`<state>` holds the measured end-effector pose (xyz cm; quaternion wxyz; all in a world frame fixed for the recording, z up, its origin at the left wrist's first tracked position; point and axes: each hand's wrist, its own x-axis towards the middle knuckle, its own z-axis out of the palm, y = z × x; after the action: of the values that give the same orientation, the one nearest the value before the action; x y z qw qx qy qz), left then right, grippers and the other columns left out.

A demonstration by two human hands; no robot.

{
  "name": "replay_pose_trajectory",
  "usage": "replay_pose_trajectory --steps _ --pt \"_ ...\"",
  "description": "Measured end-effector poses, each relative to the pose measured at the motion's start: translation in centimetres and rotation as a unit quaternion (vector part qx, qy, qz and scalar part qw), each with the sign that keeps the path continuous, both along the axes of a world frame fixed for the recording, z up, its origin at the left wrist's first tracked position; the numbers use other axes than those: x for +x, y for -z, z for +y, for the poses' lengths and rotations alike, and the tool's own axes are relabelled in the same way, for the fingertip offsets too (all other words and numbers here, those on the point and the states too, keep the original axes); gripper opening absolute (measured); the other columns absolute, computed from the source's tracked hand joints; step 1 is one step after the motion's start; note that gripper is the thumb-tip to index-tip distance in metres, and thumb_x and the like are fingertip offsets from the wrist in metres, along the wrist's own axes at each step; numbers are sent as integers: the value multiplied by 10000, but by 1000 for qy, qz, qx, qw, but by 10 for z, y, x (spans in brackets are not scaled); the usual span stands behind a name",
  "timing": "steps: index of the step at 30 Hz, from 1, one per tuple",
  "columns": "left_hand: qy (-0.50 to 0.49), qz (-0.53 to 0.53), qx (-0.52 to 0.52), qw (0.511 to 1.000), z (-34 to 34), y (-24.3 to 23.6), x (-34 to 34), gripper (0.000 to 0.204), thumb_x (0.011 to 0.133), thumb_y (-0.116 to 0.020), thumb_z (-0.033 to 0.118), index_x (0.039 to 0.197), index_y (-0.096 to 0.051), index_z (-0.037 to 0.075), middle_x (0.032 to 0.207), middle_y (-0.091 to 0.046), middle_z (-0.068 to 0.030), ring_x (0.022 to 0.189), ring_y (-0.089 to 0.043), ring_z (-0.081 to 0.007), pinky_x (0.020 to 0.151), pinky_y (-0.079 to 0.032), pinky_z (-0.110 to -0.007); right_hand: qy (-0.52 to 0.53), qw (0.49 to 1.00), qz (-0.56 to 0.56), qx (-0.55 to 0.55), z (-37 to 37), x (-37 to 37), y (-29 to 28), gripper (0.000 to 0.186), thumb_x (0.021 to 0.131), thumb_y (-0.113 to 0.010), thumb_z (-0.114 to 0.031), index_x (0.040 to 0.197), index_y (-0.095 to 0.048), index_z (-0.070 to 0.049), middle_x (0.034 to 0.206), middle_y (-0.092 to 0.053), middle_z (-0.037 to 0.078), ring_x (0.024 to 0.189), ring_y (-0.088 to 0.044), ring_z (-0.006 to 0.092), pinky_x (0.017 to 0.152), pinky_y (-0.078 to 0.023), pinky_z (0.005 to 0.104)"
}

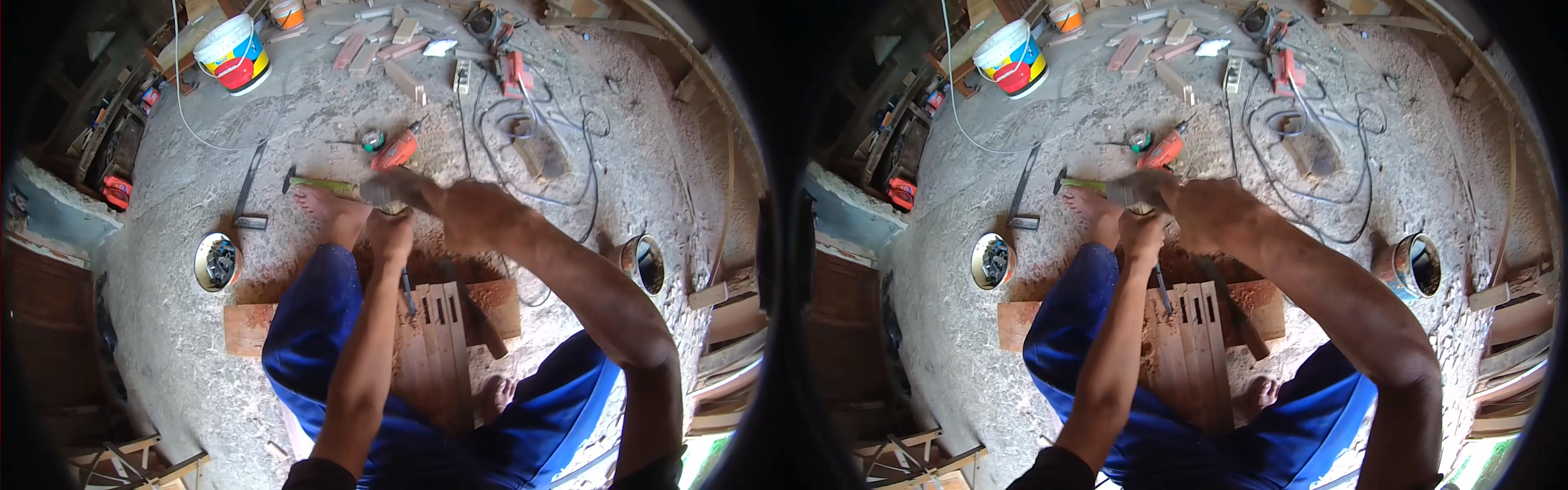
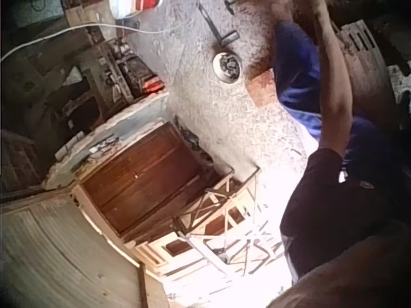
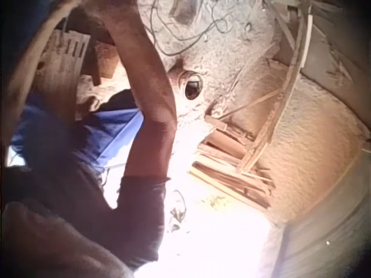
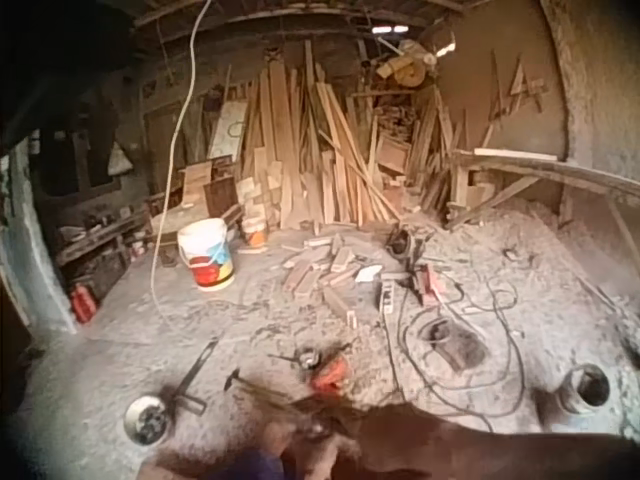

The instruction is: The person uses a wooden mallet to strike a chisel, creating rectangular holes in a piece of wood while sitting on the floor.

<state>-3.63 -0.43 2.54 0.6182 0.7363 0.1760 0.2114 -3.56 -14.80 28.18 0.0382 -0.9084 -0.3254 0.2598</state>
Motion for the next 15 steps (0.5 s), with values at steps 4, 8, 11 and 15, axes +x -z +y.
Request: replay_pose_trajectory --steps 4,8,11,15 --pt "35 -39 -18 998 -4 4 -14 143 822 -705 98 923 -645 17 889 -666 -106 784 -650 -218 688 -507 -358 50 992 87 71 -35 -28 0 393 845 -605 -74 1216 -485 -25 854 -685 232 795 -704 373 722 -555 481" --pt "88 175 -175 965 14 -14 6 122 815 -719 104 862 -628 38 624 -567 -38 433 -518 -148 393 -417 -335 136 905 107 390 -82 -71 31 359 867 -624 -60 1208 -518 -27 764 -629 83 559 -587 170 531 -496 322" --pt "81 147 -233 958 16 -19 9 132 771 -668 94 704 -602 1 525 -537 -64 377 -516 -187 360 -388 -378 359 810 196 420 -96 -95 7 520 850 -666 -36 1330 -467 -23 752 -588 39 524 -535 116 463 -445 265" --pt "53 -1 31 998 -41 -90 -95 149 795 -744 30 899 -640 7 832 -660 -65 767 -628 -129 664 -495 -294 428 752 183 467 -141 -114 13 587 832 -703 -52 1358 -451 6 736 -577 34 510 -534 107 435 -443 273"
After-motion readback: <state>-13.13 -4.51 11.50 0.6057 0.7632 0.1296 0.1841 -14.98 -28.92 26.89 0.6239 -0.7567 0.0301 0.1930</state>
